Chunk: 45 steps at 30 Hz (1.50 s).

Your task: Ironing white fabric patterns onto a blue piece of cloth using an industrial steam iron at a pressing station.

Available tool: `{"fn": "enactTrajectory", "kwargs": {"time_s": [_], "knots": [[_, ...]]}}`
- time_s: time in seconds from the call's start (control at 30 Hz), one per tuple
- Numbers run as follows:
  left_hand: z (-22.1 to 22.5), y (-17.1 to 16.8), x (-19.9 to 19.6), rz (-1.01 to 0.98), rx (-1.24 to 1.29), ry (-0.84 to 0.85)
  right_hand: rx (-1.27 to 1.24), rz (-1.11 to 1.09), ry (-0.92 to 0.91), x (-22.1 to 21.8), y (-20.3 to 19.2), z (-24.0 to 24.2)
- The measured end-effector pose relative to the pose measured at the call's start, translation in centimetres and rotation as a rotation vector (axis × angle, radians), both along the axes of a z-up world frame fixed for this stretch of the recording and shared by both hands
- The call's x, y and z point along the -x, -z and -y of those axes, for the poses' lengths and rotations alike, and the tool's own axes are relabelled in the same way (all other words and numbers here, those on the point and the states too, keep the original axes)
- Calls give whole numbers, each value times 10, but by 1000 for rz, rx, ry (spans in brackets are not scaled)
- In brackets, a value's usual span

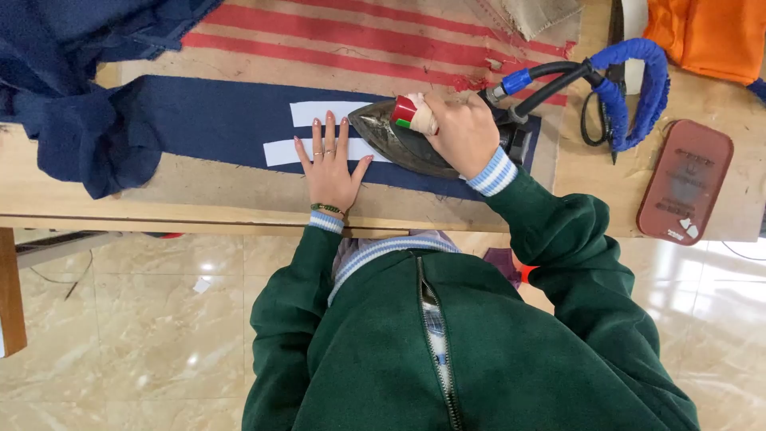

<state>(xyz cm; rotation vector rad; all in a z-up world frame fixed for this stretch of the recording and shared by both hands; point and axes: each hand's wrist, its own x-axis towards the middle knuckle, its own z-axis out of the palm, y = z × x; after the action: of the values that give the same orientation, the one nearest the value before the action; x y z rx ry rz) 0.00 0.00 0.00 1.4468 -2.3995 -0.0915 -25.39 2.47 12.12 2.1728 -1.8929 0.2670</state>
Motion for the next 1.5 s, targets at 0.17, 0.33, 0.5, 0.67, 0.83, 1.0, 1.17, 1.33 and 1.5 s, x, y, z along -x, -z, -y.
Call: {"fn": "enactTrajectory", "kwargs": {"time_s": [0.17,0.33,0.5,0.67,0.83,1.0,1.17,1.33,1.5], "knots": [[1,-2,0,0,14,1,-10,-39,6,-8,-1,-1],[2,-2,-1,9,-1,7,-14,-34,4,-8,8,-4],[0,-5,0,-32,-6,14,8,-104,-2,-9,7,-7],[0,-7,-1,-29,-9,15,32,-117,13,-14,-4,-7],[0,-8,-1,-31,-20,16,53,-84,27,-16,-2,-7],[-1,-9,-1,-6,3,14,64,-59,66,-20,-3,-6],[-1,-8,-1,-1,-21,14,57,-21,81,-18,3,-7],[-1,-9,0,-11,-70,17,65,-8,67,-17,2,-7],[-2,-8,-1,-6,-70,20,72,-27,92,-17,3,-7]]}}
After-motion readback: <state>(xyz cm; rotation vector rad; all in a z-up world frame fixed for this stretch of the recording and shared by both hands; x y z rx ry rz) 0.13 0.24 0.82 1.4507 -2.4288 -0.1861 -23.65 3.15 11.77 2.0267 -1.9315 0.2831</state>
